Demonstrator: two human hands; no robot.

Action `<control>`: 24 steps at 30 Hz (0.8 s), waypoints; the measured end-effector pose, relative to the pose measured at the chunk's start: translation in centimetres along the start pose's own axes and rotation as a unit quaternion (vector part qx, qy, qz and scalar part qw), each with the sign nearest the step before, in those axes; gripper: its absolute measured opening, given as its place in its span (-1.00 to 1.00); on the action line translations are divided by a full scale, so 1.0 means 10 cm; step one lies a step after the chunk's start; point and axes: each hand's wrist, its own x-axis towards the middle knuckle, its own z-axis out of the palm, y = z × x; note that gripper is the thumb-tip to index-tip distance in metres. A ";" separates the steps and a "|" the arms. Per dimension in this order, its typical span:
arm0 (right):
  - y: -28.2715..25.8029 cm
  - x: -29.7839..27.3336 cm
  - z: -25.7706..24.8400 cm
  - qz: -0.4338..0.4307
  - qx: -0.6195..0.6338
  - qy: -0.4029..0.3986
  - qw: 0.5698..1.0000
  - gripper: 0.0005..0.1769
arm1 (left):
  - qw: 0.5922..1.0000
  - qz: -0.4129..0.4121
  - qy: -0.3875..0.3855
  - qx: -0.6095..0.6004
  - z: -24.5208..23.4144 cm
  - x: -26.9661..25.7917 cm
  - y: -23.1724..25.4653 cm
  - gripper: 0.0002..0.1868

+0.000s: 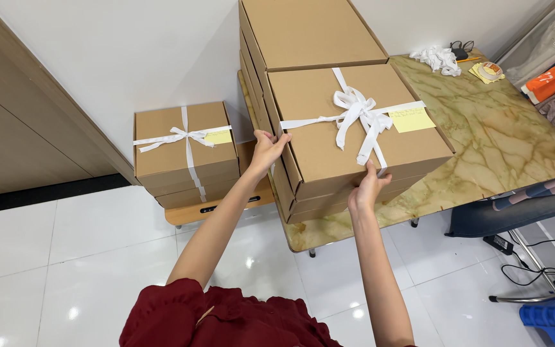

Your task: The person stacks several small cardboard boxes tied with white ribbons from a chair onto a marble table. They then untie the ribbon on the top box and remove a yellow sticky note from the table.

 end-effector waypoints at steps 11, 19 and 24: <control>-0.35 -0.62 0.09 -0.140 -0.016 -0.100 0.985 -0.04 | 1.000 0.019 0.009 -0.012 0.02 -0.04 0.00 -0.29; -0.45 -1.09 0.54 -0.130 0.029 -0.254 0.958 -0.45 | 0.996 0.034 0.030 -0.071 -0.66 -0.53 0.09 -0.42; -0.35 -1.25 1.01 -0.039 0.040 -0.307 0.950 -0.63 | 0.989 0.042 0.030 -0.139 -1.39 -0.62 -0.04 -0.55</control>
